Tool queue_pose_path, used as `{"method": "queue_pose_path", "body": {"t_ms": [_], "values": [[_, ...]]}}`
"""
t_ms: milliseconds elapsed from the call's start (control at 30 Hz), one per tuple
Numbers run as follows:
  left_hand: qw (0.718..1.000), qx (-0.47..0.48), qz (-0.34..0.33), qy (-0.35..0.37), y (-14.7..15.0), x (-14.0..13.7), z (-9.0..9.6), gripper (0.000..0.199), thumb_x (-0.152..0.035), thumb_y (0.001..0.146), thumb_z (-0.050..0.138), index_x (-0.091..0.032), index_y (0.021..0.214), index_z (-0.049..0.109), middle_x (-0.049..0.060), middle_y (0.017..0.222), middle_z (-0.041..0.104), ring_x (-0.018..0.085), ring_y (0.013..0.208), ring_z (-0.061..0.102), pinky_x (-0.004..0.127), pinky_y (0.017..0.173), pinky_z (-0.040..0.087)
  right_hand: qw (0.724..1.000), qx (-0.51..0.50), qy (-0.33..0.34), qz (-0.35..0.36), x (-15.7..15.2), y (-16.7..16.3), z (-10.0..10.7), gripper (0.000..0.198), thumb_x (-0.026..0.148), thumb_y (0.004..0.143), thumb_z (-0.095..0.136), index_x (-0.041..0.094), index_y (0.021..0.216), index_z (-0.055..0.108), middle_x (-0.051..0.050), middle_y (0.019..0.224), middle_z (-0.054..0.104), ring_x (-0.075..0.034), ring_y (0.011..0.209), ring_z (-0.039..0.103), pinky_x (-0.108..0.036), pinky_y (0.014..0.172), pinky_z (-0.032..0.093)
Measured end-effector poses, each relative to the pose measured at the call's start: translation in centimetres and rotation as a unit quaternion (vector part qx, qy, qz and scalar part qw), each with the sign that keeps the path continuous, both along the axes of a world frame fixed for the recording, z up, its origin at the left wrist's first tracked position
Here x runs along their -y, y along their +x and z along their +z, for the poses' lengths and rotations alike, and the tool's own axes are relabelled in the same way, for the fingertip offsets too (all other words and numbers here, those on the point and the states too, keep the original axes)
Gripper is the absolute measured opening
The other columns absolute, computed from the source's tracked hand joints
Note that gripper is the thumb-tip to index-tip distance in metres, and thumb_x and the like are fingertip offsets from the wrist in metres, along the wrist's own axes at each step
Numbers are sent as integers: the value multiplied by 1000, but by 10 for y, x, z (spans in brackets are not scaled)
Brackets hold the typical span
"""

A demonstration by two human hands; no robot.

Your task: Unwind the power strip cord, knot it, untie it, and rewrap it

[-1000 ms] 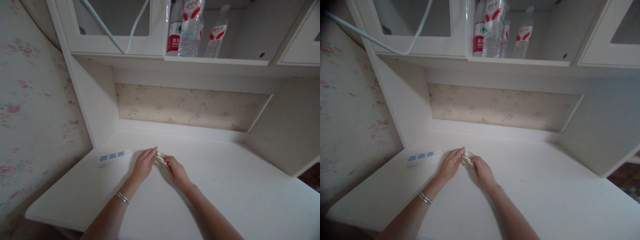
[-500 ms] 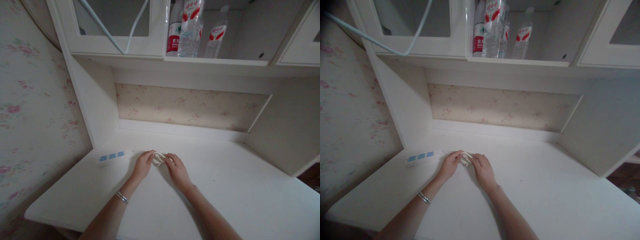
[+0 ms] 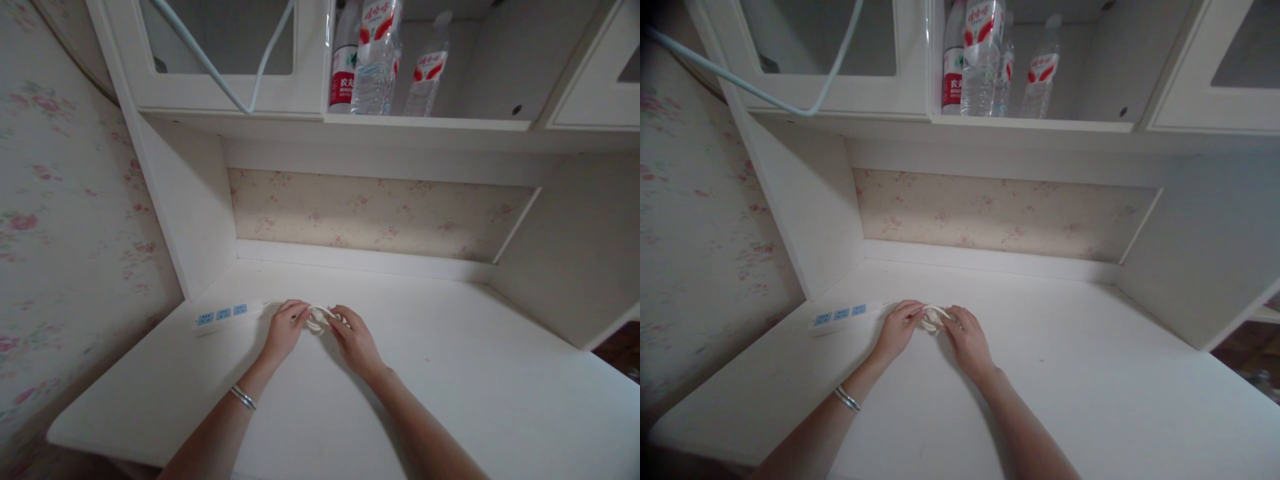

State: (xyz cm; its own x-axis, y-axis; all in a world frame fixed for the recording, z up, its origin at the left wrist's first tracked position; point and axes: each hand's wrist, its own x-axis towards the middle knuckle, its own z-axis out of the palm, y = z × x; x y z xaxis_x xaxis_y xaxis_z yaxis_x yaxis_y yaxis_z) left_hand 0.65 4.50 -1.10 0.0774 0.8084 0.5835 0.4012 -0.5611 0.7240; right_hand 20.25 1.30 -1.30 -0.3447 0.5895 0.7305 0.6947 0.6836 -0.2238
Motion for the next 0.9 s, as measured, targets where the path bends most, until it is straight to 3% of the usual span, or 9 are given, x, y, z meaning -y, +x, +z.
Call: {"method": "queue_pose_path", "body": {"t_ms": [100,200,367,467,600,667,767,900], "values": [[999,30,-6,-28,-1,-3,-2,26,-39,80,57,-19,91,70,6,91,61,15,78,58,25,65,49,996,-54,-46,48,-1,1,2,26,22,91,43,24,112,58,-9,117,55,-22,121,43,-42,99,40],[991,78,-21,-102,-3,-6,-3,33,-42,77,60,-16,95,68,4,82,62,13,68,56,24,61,45,985,-114,-94,91,-2,2,5,23,25,91,42,24,105,61,-8,116,55,-21,125,40,-43,103,36],[969,132,-58,-201,-7,-4,2,43,-48,76,58,-13,101,64,3,73,64,11,57,53,21,49,38,945,-263,-161,110,-9,3,2,22,37,89,47,24,95,63,-8,117,53,-19,115,47,-40,97,40],[965,112,-110,-210,-6,1,7,39,-45,77,59,-14,99,64,5,79,65,12,62,55,21,53,39,891,-386,-226,82,-12,3,-1,28,45,85,50,21,92,63,-7,104,58,-19,98,55,-36,86,45],[964,91,-154,-196,0,9,13,35,-42,77,60,-14,97,65,6,78,64,14,67,56,23,57,42,775,-547,-299,103,-12,4,2,28,48,82,54,21,90,60,-2,89,62,-16,80,57,-34,76,48],[969,66,-167,-167,1,13,16,32,-42,77,60,-15,93,67,6,83,62,14,71,56,24,60,43,737,-589,-313,113,-11,5,5,27,47,79,59,21,86,60,-2,89,62,-16,79,58,-35,75,49],[981,-2,-152,-119,0,18,20,30,-43,81,55,-17,76,69,4,85,59,14,76,55,24,66,43,724,-600,-320,116,-11,8,8,28,46,76,63,20,85,62,-3,88,62,-17,78,58,-36,75,49],[988,-90,-102,-78,1,21,17,37,-42,83,52,-18,59,66,2,73,56,12,68,53,24,63,40,748,-574,-311,120,-12,5,5,26,44,77,62,20,88,63,-4,92,63,-17,81,58,-35,77,49]]}}
